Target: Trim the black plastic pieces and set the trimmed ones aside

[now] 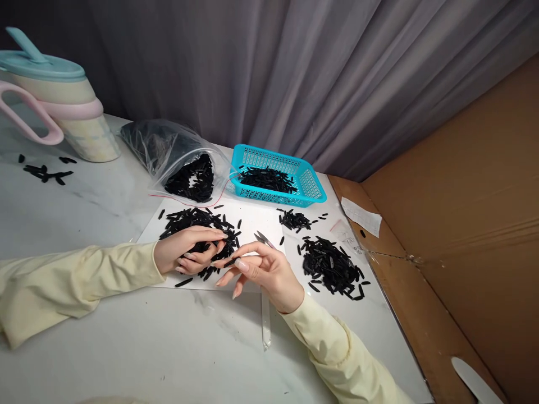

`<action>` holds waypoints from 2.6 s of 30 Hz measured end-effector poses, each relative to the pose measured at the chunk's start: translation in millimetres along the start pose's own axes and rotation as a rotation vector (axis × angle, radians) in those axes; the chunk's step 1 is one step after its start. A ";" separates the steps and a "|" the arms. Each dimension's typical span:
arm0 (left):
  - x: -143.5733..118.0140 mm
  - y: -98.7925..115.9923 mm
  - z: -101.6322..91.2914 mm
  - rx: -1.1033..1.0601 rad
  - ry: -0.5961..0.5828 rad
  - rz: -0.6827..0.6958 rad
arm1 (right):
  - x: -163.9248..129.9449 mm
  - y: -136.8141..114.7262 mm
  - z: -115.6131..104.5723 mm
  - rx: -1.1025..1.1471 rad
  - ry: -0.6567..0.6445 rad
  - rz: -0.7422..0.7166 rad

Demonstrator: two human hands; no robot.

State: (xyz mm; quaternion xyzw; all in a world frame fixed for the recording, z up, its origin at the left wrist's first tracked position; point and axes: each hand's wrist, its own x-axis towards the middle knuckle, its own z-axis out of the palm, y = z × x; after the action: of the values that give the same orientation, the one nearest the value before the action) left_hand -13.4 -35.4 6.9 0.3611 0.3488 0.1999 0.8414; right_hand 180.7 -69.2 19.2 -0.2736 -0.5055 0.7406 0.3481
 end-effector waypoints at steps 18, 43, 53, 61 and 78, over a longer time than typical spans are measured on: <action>1.8 0.9 2.1 0.007 -0.011 0.005 | 5.5 8.7 -10.5 0.186 0.130 0.111; 0.8 -2.1 -2.4 0.001 -0.025 0.011 | -3.9 5.5 9.8 -0.420 0.350 -0.013; 0.2 -0.9 -1.0 0.013 -0.012 0.016 | -5.4 7.1 8.9 -0.582 0.378 -0.105; -0.7 -2.2 1.4 0.051 -0.002 0.015 | -3.3 10.4 3.7 -0.632 0.375 -0.050; -3.7 -9.1 3.2 0.215 -0.072 0.058 | -3.4 10.9 2.4 -0.977 0.208 -0.287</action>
State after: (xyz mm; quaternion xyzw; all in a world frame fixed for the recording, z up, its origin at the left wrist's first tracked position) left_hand -12.8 -45.1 3.3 0.4664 0.3272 0.1724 0.8035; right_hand 178.4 -76.0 9.9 -0.4042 -0.7873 0.3320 0.3264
